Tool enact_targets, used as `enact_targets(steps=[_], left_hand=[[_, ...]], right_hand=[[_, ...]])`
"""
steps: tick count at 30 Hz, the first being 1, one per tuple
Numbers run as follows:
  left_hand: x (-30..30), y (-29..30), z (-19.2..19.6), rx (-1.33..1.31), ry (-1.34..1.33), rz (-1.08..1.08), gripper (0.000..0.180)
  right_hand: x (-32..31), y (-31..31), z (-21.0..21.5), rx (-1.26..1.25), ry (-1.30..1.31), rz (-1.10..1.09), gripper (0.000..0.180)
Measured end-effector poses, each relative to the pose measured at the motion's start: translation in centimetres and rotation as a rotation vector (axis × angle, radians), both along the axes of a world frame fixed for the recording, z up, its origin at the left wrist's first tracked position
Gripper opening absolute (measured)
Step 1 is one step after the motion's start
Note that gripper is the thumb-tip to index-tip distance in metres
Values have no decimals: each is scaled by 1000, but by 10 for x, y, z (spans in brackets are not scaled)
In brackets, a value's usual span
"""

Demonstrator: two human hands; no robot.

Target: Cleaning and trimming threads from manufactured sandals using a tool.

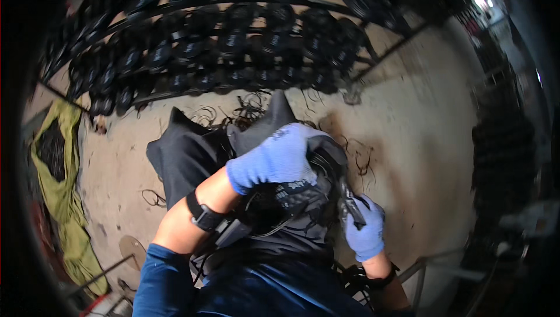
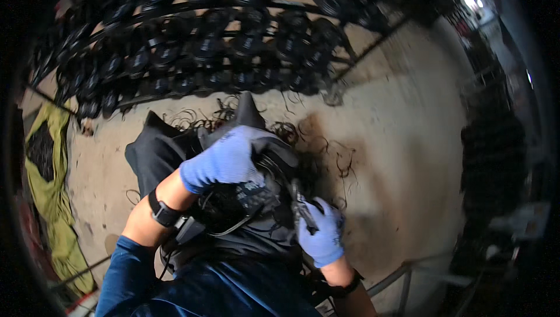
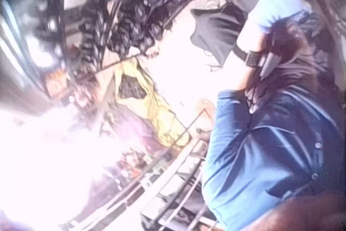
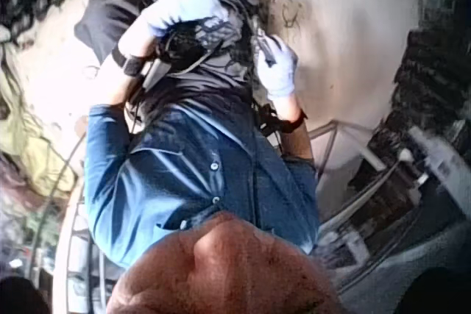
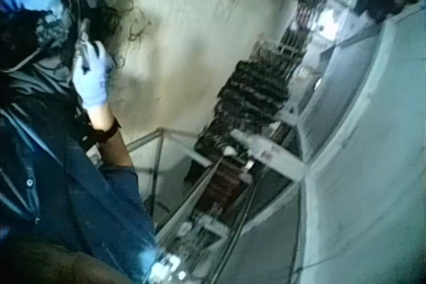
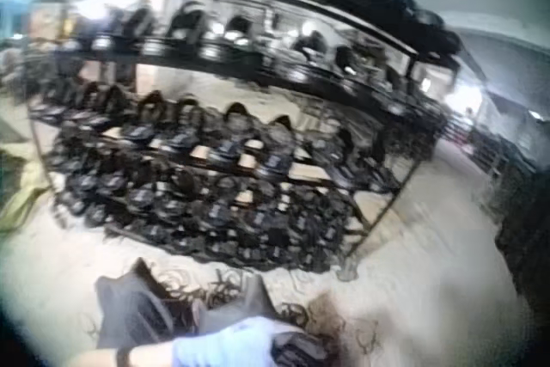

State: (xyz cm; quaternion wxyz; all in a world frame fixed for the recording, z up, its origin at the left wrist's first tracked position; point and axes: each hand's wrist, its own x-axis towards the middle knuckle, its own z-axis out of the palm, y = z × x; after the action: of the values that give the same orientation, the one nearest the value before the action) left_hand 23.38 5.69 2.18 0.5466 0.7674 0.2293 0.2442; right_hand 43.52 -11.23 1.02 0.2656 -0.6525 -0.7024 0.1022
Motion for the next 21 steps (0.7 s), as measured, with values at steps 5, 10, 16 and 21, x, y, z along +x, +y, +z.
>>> enact_targets(steps=[5,10,16,21], left_hand=[[21,4,-13,-44,-61,-109,52],[30,-4,-10,21,-90,-89,39],[37,-6,-8,61,3,-119,43],[51,-12,-15,-47,12,-192,52]], right_hand=[[8,-4,-4,43,56,-30,23],[29,16,23,-149,-130,121,26],[38,30,42,-203,-264,201,31],[46,20,38,-274,-176,175,35]])
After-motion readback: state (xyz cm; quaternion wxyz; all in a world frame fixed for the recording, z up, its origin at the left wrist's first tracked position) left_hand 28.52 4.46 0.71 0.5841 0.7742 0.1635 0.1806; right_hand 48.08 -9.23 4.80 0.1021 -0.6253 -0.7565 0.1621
